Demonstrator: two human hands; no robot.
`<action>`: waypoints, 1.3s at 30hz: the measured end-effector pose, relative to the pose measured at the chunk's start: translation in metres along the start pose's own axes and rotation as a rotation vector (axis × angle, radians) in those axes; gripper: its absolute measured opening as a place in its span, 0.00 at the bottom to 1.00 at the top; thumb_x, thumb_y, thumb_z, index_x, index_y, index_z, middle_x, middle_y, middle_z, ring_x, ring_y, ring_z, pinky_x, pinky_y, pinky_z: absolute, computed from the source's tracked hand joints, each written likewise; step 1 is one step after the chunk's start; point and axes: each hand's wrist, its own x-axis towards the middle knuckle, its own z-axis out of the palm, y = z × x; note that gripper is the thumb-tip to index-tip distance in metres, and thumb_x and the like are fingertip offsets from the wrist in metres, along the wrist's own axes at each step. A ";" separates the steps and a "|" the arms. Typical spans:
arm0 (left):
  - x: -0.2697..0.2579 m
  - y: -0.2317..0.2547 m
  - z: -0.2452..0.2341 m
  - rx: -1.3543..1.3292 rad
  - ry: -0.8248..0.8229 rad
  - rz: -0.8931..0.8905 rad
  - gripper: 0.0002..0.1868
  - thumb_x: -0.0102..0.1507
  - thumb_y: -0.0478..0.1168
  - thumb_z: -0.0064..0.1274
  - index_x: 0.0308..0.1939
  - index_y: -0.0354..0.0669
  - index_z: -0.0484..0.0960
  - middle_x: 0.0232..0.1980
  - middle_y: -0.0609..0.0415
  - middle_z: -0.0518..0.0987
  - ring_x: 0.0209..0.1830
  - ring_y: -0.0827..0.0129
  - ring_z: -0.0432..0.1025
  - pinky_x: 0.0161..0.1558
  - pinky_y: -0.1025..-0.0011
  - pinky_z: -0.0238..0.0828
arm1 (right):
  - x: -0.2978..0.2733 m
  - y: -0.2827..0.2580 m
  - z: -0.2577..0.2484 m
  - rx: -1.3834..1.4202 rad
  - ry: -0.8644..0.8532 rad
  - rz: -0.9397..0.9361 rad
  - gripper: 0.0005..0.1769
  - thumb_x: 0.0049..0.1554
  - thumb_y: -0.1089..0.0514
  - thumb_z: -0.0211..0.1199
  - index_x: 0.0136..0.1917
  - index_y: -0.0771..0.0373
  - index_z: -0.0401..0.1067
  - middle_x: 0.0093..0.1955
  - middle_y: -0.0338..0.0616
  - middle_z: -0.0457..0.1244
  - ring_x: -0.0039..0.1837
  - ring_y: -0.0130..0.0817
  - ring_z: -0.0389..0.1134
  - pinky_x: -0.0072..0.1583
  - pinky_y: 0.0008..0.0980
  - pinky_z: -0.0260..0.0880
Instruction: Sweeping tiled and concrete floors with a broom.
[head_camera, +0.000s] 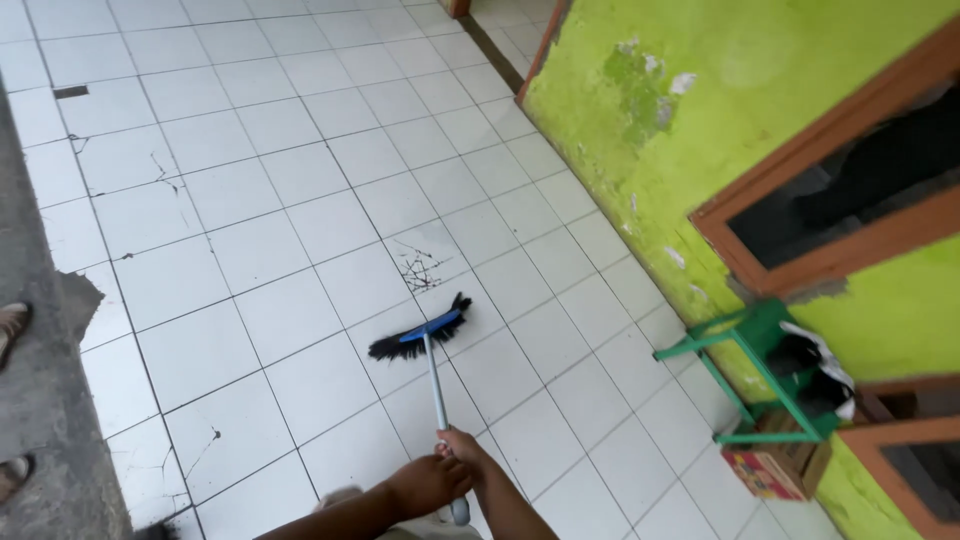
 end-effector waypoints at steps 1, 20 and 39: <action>0.007 -0.020 -0.012 0.015 0.057 -0.042 0.16 0.66 0.37 0.51 0.58 0.38 0.77 0.57 0.47 0.75 0.54 0.54 0.75 0.47 0.60 0.77 | 0.017 -0.026 0.001 -0.065 -0.007 -0.028 0.11 0.67 0.52 0.57 0.48 0.57 0.59 0.33 0.33 0.58 0.30 0.17 0.53 0.31 0.21 0.51; 0.090 -0.512 -0.189 -0.346 0.143 -0.164 0.20 0.60 0.38 0.59 0.56 0.50 0.78 0.62 0.48 0.75 0.58 0.49 0.74 0.54 0.57 0.74 | 0.230 -0.431 0.123 0.136 -0.129 0.062 0.21 0.68 0.41 0.53 0.49 0.61 0.67 0.39 0.41 0.64 0.40 0.34 0.66 0.44 0.35 0.70; 0.310 -0.911 -0.358 -0.319 -0.128 -0.633 0.24 0.66 0.38 0.43 0.66 0.63 0.72 0.65 0.63 0.76 0.58 0.63 0.75 0.52 0.62 0.77 | 0.424 -0.887 0.091 0.283 -0.063 0.093 0.16 0.64 0.46 0.56 0.53 0.59 0.73 0.43 0.42 0.71 0.42 0.34 0.72 0.47 0.34 0.74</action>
